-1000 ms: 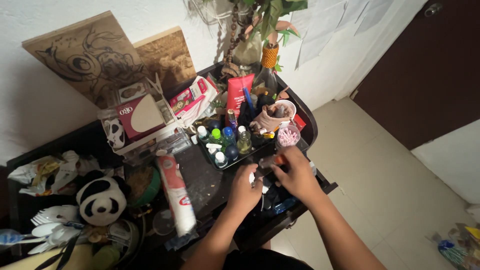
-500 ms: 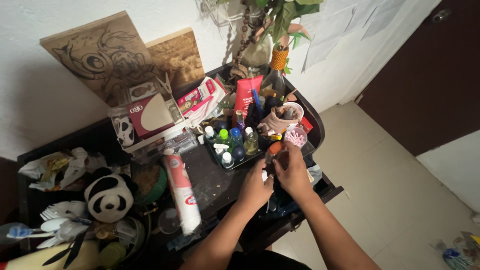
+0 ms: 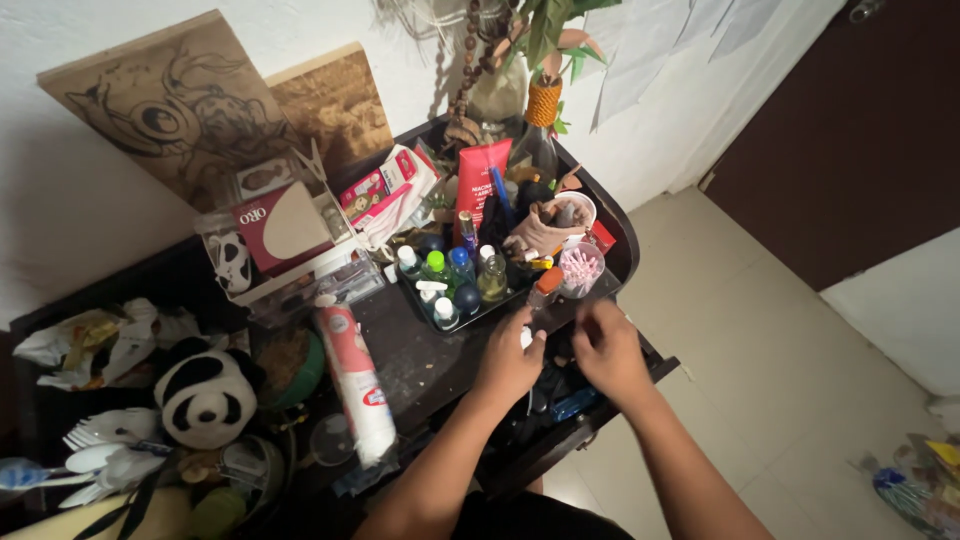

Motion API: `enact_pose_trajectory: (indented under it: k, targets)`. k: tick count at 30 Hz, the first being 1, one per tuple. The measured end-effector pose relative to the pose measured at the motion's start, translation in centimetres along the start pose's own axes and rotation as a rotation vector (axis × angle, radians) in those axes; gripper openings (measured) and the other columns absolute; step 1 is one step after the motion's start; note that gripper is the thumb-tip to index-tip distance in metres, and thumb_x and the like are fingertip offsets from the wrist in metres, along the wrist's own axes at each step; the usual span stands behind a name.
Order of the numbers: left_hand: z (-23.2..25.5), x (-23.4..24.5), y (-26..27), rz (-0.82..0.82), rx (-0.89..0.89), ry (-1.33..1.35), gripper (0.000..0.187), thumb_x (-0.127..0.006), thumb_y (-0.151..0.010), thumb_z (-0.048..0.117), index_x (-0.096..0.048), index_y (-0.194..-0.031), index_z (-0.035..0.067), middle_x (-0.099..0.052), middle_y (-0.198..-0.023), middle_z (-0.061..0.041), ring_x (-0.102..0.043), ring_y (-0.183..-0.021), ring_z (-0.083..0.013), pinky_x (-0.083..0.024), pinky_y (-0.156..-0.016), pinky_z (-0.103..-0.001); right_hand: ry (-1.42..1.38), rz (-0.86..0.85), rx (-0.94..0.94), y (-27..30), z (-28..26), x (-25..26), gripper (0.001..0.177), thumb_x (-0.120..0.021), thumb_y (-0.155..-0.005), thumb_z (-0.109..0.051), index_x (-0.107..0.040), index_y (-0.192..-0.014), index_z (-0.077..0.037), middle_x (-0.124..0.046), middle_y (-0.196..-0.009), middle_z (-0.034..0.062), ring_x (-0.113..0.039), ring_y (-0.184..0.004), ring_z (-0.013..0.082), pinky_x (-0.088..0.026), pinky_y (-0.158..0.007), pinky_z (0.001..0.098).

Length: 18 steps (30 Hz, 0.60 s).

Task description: The person sorts through various items on a cluttered dresser, handling a red box, a blue bottle, a tube, and a container of cotton swabs. They move a panda plush, a yellow bottle, and a green bowl while rearranging the objects.

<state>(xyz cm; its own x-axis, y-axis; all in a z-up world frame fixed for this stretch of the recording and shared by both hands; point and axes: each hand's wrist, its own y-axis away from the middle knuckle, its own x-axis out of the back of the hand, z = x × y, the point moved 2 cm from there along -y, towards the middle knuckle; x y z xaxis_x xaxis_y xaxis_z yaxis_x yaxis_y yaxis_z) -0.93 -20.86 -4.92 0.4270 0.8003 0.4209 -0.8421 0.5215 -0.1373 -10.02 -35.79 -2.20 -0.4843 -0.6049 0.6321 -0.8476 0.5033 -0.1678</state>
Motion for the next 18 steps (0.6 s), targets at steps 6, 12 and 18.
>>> enact_pose_trajectory:
  k: [6, 12, 18]
  targets:
    - [0.2, 3.2, 1.4, 0.001, 0.181, 0.029, 0.026, -0.066, -0.093, 0.024, -0.070, -0.111, 0.005, -0.075, -0.097, -0.019, -0.074, -0.090, -0.0355, -0.057, -0.079, -0.040, 0.426, -0.713, 0.009, 3.2, 2.7, 2.1, 0.041, -0.078, -0.072, -0.009, -0.067, -0.111, -0.010, -0.065, -0.114, 0.0134, -0.060, -0.114, 0.0342, -0.050, -0.097, 0.0420]
    - [-1.3, 4.0, 1.9, 0.047, 0.177, 0.086, 0.024, -0.067, -0.093, 0.023, -0.069, -0.108, 0.004, -0.076, -0.096, -0.017, -0.076, -0.087, -0.0316, -0.058, -0.076, -0.038, 0.332, -0.715, 0.067, 3.1, 4.1, 1.7, 0.050, -0.078, -0.076, -0.010, -0.063, -0.124, -0.007, -0.062, -0.121, 0.0148, -0.059, -0.116, 0.0365, -0.047, -0.099, 0.0429]
    - [-0.2, 4.8, 3.2, 0.048, 0.220, 0.060, 0.029, -0.068, -0.092, 0.021, -0.066, -0.116, 0.005, -0.075, -0.101, -0.019, -0.075, -0.086, -0.0318, -0.057, -0.077, -0.037, 0.255, -0.603, 0.042, 0.9, -1.3, 6.0, 0.031, -0.078, -0.079, -0.010, -0.071, -0.108, -0.008, -0.070, -0.107, 0.0123, -0.066, -0.104, 0.0311, -0.054, -0.090, 0.0396]
